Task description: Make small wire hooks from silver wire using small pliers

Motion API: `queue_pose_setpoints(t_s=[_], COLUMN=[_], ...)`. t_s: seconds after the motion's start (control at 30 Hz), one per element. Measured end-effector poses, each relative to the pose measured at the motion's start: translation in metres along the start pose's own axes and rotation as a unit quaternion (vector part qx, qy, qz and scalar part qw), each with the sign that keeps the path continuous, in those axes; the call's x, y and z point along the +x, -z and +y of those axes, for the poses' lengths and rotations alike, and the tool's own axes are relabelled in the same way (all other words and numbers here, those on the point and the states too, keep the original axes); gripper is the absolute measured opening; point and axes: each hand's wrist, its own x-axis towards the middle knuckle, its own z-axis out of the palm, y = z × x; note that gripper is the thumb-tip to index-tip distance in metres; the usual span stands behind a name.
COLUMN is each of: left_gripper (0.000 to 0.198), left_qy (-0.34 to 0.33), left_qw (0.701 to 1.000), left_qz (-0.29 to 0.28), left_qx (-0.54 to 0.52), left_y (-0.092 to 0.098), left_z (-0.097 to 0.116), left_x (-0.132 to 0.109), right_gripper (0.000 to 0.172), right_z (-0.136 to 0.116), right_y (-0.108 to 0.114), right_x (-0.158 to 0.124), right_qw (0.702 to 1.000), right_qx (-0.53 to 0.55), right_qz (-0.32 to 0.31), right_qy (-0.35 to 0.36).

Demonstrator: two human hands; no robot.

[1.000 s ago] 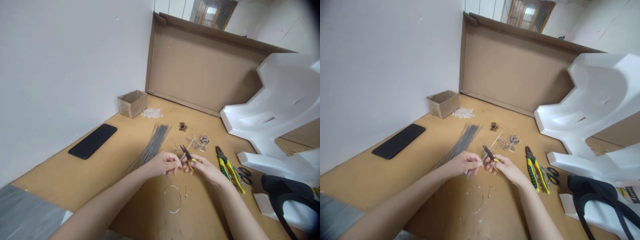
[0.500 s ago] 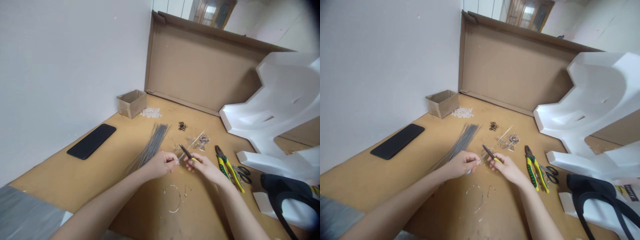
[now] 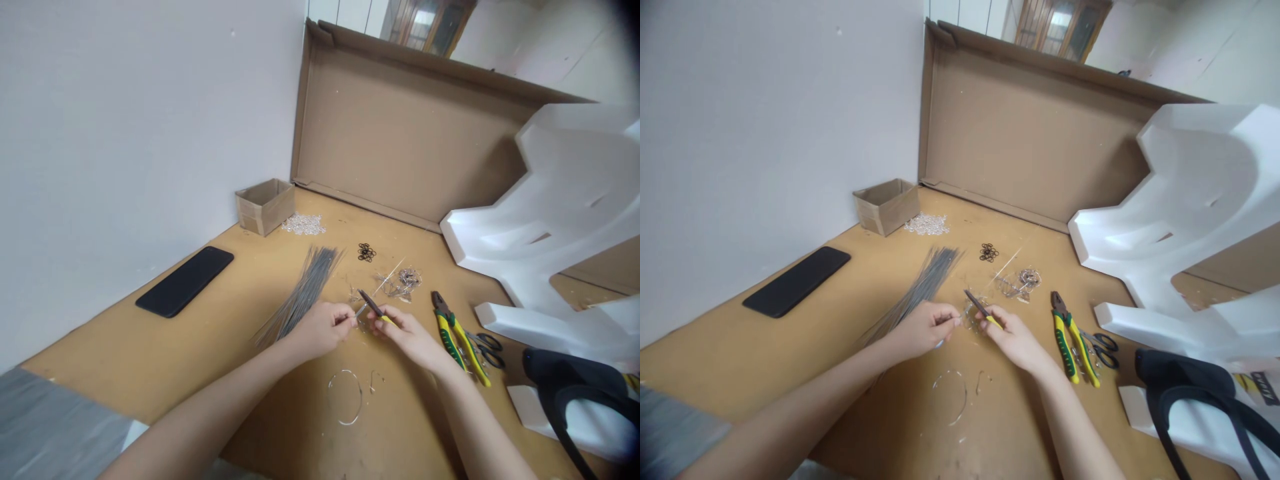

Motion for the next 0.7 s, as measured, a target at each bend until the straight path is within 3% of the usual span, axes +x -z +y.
queue_pose_setpoints(t_s=[0.4, 0.7], left_gripper=[0.024, 0.023], left_qy=[-0.019, -0.021], left_qw=[0.998, 0.995], left_qz=[0.023, 0.041], left_qx=[0.05, 0.091], left_y=[-0.0015, -0.0009], left_z=[-0.0033, -0.0029], left_x=[-0.0007, -0.0007], right_gripper=[0.023, 0.023], right_z=[-0.0051, -0.0048], right_y=[-0.0028, -0.0097], right_x=[0.0004, 0.0011], right_qw=[0.978, 0.999], right_qx=[0.188, 0.024], right_qz=[-0.077, 0.012], right_qy=[-0.049, -0.032])
